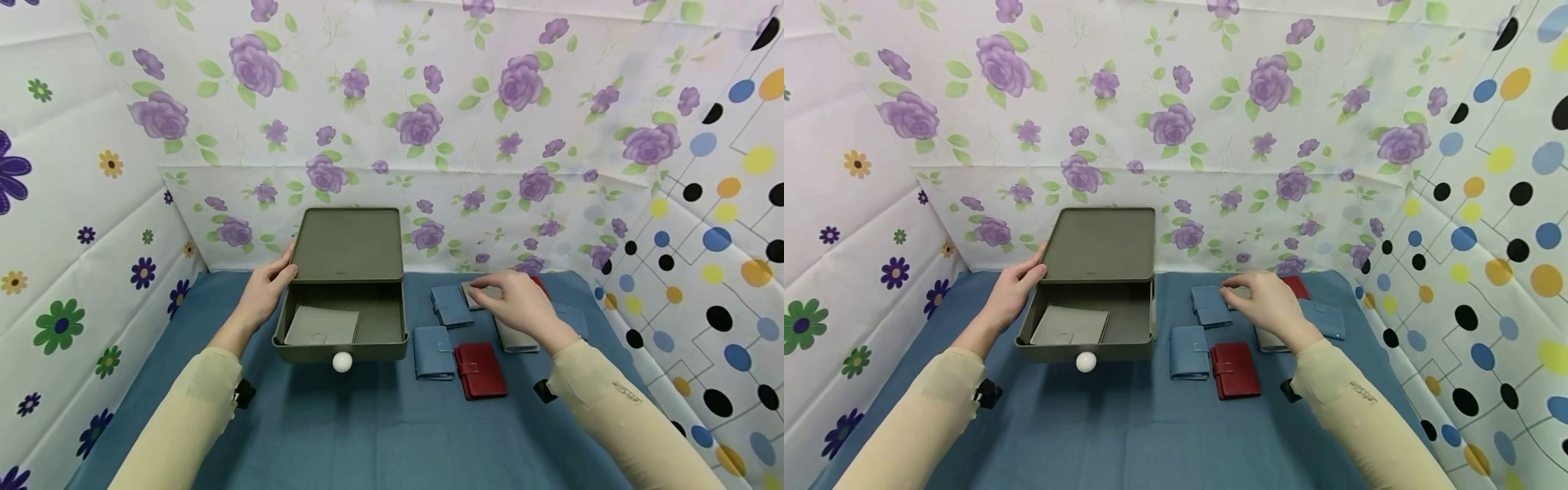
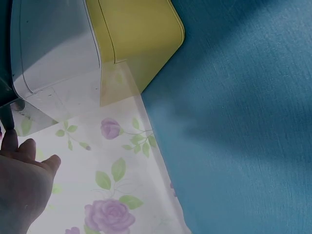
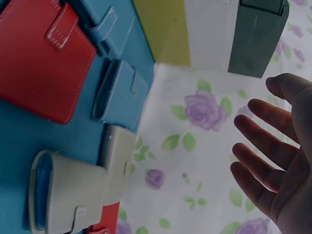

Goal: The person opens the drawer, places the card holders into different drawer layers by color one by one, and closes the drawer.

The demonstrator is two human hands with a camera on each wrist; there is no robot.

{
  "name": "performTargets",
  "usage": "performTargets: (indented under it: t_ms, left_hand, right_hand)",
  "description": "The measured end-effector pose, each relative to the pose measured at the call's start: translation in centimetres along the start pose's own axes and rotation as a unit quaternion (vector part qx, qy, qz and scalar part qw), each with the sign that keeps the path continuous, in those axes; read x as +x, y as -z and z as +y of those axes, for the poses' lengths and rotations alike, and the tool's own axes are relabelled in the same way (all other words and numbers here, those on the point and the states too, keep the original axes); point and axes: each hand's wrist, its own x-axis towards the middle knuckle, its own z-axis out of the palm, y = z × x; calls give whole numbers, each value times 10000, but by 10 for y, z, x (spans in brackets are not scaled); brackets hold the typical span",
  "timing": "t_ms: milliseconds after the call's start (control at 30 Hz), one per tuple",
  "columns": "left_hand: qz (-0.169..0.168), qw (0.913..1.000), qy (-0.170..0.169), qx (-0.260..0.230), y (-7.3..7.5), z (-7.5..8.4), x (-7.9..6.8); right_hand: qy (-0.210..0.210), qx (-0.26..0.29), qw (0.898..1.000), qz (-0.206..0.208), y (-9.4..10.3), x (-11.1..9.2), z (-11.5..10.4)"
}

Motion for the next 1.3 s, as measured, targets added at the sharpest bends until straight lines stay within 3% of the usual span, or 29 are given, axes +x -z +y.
performTargets:
  t_ms: [200,667,1300]
  left_hand:
    - [23,10000,45,-13,-1,1,0]
    - [4,9999,8,-107,-1,1,0]
    - [110,9999,58,99,-1,2,0]
  right_hand:
    - [-279,15,9995,-134,-3,-5,14]
    - [-292,-85,9995,-116,-11,-13,37]
    - [-951,-36,9948,-352,-7,-25,58]
